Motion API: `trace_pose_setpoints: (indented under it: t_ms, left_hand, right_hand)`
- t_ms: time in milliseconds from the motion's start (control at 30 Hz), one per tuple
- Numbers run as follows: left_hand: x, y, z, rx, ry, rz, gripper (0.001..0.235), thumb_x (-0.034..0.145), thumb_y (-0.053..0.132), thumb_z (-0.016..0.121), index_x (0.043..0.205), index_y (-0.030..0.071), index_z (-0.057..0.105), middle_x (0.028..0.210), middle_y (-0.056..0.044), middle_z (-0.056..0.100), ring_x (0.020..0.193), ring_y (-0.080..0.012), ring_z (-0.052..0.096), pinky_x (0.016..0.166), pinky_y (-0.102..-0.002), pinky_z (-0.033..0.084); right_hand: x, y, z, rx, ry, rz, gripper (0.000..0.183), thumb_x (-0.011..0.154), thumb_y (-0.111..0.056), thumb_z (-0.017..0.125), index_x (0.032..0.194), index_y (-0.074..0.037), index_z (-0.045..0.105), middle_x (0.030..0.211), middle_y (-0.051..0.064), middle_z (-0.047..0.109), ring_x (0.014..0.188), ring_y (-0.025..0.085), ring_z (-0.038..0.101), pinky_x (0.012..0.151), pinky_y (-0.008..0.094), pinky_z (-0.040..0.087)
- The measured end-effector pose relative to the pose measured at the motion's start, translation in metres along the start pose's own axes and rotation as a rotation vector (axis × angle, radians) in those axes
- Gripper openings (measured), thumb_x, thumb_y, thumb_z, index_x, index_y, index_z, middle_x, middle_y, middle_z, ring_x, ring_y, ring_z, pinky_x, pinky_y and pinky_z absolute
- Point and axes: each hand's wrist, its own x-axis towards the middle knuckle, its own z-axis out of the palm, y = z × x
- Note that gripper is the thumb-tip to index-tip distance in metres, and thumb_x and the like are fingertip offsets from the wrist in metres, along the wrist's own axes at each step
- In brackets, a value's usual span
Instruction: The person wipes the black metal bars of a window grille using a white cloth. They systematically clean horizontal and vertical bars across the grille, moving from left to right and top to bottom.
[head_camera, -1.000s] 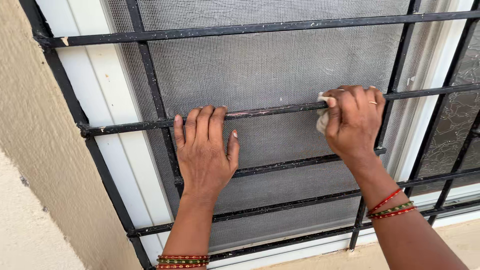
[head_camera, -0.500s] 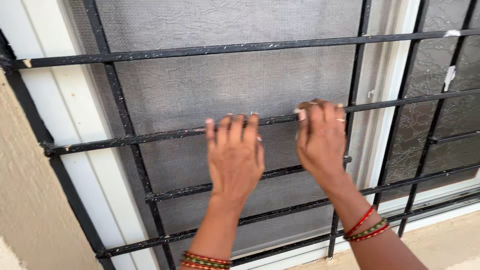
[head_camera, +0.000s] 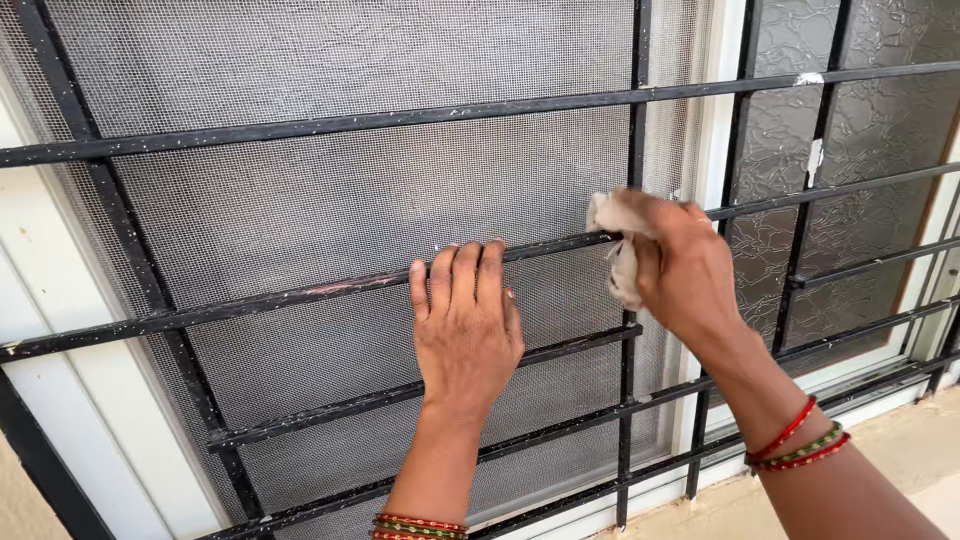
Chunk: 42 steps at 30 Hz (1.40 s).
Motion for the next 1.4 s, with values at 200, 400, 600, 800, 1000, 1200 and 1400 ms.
trace_pose_setpoints:
  t_ms: [200, 400, 600, 800, 1000, 1200, 1400]
  left_hand:
    - [0.0, 0.005, 0.003, 0.014, 0.001, -0.042, 0.05, 0.086, 0.024, 0.066, 0.134, 0.009, 0.058, 0.129, -0.006, 0.059, 0.131, -0.0264, 0.05, 0.124, -0.051, 0.021]
    - [-0.001, 0.009, 0.003, 0.013, 0.02, -0.058, 0.053, 0.086, 0.025, 0.067, 0.135, 0.008, 0.058, 0.132, -0.008, 0.058, 0.133, -0.0286, 0.048, 0.123, -0.054, 0.022]
    - [-0.004, 0.018, 0.004, -0.014, 0.033, -0.113, 0.054, 0.086, 0.024, 0.067, 0.136, 0.006, 0.057, 0.137, -0.01, 0.056, 0.137, -0.0314, 0.045, 0.124, -0.057, 0.022]
    - [-0.004, 0.019, 0.004, -0.019, 0.005, -0.12, 0.055, 0.086, 0.023, 0.067, 0.137, 0.007, 0.056, 0.138, -0.011, 0.054, 0.139, -0.0328, 0.044, 0.124, -0.057, 0.021]
    - [-0.005, 0.02, 0.005, -0.014, 0.014, -0.135, 0.055, 0.087, 0.022, 0.066, 0.139, 0.007, 0.055, 0.14, -0.01, 0.053, 0.14, -0.0317, 0.043, 0.124, -0.057, 0.021]
    - [-0.006, 0.017, 0.007, -0.011, -0.016, -0.127, 0.056, 0.087, 0.023, 0.065, 0.14, 0.007, 0.053, 0.14, -0.009, 0.053, 0.141, -0.0311, 0.041, 0.125, -0.057, 0.02]
    - [-0.007, 0.018, 0.005, -0.042, -0.015, -0.13, 0.052, 0.093, 0.025, 0.06, 0.141, 0.008, 0.053, 0.143, -0.009, 0.053, 0.143, -0.0308, 0.041, 0.126, -0.056, 0.018]
  right_hand:
    - [0.045, 0.02, 0.006, 0.021, 0.224, -0.087, 0.028, 0.092, 0.006, 0.073, 0.118, -0.004, 0.075, 0.118, 0.015, 0.069, 0.099, 0.031, 0.071, 0.083, 0.037, 0.058]
    - [0.006, 0.026, 0.003, -0.144, 0.101, -0.14, 0.032, 0.086, 0.007, 0.069, 0.114, -0.008, 0.078, 0.111, 0.014, 0.069, 0.095, 0.034, 0.07, 0.081, 0.04, 0.057]
    - [-0.024, 0.029, -0.019, -0.193, -0.115, -0.039, 0.028, 0.09, -0.001, 0.068, 0.113, -0.012, 0.08, 0.105, 0.01, 0.07, 0.09, 0.031, 0.069, 0.079, 0.043, 0.058]
    - [-0.087, 0.004, 0.003, -0.239, -0.091, -0.055, 0.029, 0.084, -0.007, 0.07, 0.111, -0.013, 0.079, 0.105, 0.014, 0.068, 0.089, 0.031, 0.069, 0.068, 0.04, 0.058]
    - [-0.094, 0.034, -0.024, -0.12, -0.756, 0.343, 0.034, 0.087, -0.007, 0.067, 0.114, -0.024, 0.08, 0.109, 0.001, 0.075, 0.075, 0.019, 0.075, 0.071, 0.034, 0.063]
    - [-0.063, 0.027, -0.035, 0.213, -0.666, 0.317, 0.036, 0.081, 0.007, 0.061, 0.11, -0.009, 0.077, 0.105, 0.006, 0.08, 0.071, 0.013, 0.077, 0.063, 0.034, 0.064]
    - [-0.095, -0.049, 0.056, 0.019, -0.057, -0.14, 0.03, 0.085, 0.003, 0.058, 0.114, 0.002, 0.065, 0.108, 0.02, 0.063, 0.091, 0.036, 0.057, 0.082, 0.051, 0.047]
